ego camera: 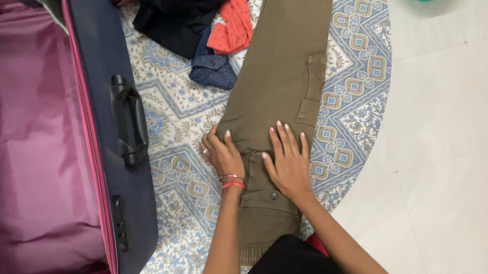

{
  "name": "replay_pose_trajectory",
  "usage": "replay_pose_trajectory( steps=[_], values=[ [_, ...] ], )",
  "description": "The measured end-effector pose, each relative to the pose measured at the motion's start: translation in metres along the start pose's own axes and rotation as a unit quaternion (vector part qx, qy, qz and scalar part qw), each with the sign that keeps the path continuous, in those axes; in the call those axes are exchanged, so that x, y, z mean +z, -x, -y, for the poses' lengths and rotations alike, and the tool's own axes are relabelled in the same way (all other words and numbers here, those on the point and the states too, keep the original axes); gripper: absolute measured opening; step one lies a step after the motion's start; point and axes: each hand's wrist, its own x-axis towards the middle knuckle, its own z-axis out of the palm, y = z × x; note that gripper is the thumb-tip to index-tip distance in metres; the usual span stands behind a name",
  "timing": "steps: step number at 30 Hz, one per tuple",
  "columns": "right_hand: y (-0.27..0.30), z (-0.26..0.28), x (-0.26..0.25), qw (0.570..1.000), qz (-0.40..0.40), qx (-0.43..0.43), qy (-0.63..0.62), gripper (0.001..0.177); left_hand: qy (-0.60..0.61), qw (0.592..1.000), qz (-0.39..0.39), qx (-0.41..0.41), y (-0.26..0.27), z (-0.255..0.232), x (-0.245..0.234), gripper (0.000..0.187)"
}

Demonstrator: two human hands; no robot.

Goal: The person folds a pair of trousers on a table and then places them inside a suitcase.

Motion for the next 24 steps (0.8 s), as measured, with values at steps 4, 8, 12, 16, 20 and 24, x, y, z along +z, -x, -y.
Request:
replay_pose_trajectory(
  steps=[4, 8, 12, 16, 20, 24],
  values=[
    [0.010, -0.003, 0.005, 0.997, -0.058, 0.052, -0.023, 0.057, -0.026, 0.999, 0.008, 0.022, -0.004, 0.004, -0.006, 0.038],
    [0.019, -0.008, 0.008, 0.996, -0.052, 0.066, -0.037, 0.054, 0.003, 0.998, -0.007, 0.061, 0.010, 0.005, -0.022, 0.052],
    [0.030, -0.014, 0.007, 0.995, -0.026, 0.066, -0.064, 0.054, -0.009, 0.998, 0.053, 0.041, 0.025, 0.002, -0.043, 0.055],
    [0.052, -0.020, 0.003, 0.991, -0.026, 0.051, -0.118, 0.055, -0.060, 0.994, 0.087, 0.039, 0.036, -0.004, -0.059, 0.056],
    [0.075, -0.014, -0.006, 0.971, -0.028, 0.094, -0.219, 0.053, -0.094, 0.987, 0.127, -0.026, 0.046, -0.010, -0.070, 0.063],
    [0.093, -0.006, -0.012, 0.932, -0.054, 0.196, -0.299, 0.055, -0.057, 0.989, 0.127, -0.055, 0.068, -0.001, -0.081, 0.058]
  ],
)
